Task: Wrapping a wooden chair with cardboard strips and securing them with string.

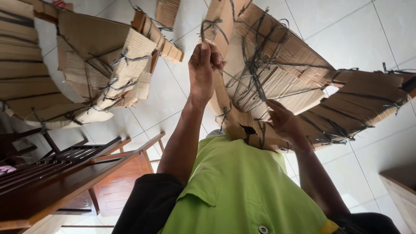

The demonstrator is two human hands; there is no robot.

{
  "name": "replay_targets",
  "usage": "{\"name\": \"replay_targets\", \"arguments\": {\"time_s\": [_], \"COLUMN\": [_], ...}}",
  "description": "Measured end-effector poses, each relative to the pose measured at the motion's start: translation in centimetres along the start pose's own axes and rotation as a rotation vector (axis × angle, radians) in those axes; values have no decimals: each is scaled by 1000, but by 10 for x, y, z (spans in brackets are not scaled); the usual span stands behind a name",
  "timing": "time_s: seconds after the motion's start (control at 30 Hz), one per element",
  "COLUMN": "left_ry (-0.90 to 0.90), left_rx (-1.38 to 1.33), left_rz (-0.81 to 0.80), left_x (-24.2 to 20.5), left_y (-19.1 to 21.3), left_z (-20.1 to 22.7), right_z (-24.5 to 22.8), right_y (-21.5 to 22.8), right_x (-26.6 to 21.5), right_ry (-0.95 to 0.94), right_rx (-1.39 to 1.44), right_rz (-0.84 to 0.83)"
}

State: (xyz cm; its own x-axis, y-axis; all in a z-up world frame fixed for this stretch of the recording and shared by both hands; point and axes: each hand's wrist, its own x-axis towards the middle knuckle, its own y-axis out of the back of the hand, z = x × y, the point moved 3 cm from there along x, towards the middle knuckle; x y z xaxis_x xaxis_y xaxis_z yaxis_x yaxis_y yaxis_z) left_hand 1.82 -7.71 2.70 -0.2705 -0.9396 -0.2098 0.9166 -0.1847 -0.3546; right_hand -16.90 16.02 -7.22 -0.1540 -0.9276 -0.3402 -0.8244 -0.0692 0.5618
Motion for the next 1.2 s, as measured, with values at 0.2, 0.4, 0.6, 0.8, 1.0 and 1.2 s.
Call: {"name": "replay_targets", "arguments": {"time_s": [0.2, 0.4, 0.6, 0.8, 1.0, 1.2], "left_ry": [-112, -167, -235, -226, -12, 41], "left_rx": [-90, -120, -176, 193, 593, 582], "left_rz": [36, -20, -43, 142, 45, 183], "left_x": [-9, -15, -25, -54, -112, -120], "left_y": [5, 12, 12, 15, -34, -29], "left_z": [24, 22, 27, 23, -23, -40], "right_z": [48, 79, 117, 105, -67, -88], "right_y": [13, 28, 51, 88, 43, -29], "right_x": [-10, -29, -53, -37, 21, 14], "right_ry": [-217, -257, -174, -125, 291, 8], "right_rx": [26, 116, 162, -348, 604, 1182], "right_rz": [37, 162, 302, 415, 90, -215]}}
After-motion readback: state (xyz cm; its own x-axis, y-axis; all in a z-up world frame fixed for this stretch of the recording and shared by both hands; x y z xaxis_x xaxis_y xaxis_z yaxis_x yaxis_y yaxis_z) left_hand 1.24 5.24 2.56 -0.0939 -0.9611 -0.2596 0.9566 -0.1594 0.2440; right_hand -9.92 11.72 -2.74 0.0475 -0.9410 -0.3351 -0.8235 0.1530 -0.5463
